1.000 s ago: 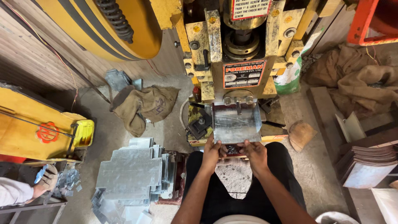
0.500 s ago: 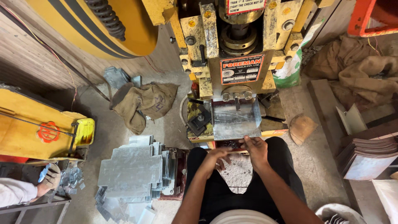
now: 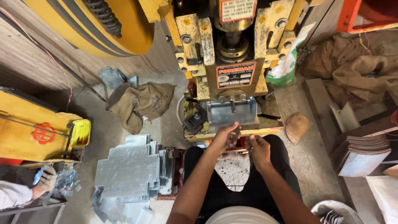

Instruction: The person repeatedly picks up flat metal sheets from a stack, places them into a hydraulic press, operates the press to bend the sheets, and then removes the bent pieces to place them on a separate pile. The process is repeated for multiple sheets.

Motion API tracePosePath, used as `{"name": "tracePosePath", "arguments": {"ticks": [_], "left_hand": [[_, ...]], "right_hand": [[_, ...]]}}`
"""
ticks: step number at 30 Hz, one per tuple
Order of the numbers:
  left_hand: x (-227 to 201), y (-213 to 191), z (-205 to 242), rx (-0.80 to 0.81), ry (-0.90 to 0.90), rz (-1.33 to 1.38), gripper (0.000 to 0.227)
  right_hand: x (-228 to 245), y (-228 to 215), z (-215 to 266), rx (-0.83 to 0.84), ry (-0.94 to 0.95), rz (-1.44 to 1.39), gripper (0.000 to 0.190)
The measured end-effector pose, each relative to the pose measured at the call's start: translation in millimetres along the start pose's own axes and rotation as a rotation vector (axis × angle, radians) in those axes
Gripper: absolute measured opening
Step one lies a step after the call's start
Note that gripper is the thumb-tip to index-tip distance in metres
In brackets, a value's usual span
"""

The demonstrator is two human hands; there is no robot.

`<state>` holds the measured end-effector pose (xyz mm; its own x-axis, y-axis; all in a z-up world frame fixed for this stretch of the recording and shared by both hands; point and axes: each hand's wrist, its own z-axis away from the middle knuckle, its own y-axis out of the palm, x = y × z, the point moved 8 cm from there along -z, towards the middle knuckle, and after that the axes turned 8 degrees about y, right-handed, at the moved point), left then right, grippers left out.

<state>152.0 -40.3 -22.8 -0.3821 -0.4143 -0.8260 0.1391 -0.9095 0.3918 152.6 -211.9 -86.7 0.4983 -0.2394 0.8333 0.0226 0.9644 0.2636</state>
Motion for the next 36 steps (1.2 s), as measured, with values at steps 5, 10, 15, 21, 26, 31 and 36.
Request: {"name": "tracePosePath", "arguments": {"ticks": [5,10,15,21,26,31,36], "left_hand": [[22,25,-33,0.073,-0.034,0.460,0.042],[2,37,34,0.058,-0.094,0.198,0.036],[18,5,84,0.252,-0.182,-0.168,0.028],[-5,-53,63,0.096,0.099,0.173,0.072],[-27,-45,73,-0.121,0.245,0.151,0.063],[-35,-46,57,-0.258,0.633,-0.176,0.045],[-22,-75,29,-0.371,0.606,-0.234,0.038]], "right_hand": [[-4,-6,-10,0.086,0.065,-0.202,0.054],[26,-1,1,0.114,0.175,-0.356,0.052],[74,1,18,0.194,0.388,-0.343,0.052],[63,2,-7,0.215,0.156,-0.207,0.058],[79,48,17,0.262,-0.109,-0.350,0.072],[96,68,34,0.248,-0.156,-0.018,0.095],[100,60,-3,0.289,-0.157,0.025,0.088]]}}
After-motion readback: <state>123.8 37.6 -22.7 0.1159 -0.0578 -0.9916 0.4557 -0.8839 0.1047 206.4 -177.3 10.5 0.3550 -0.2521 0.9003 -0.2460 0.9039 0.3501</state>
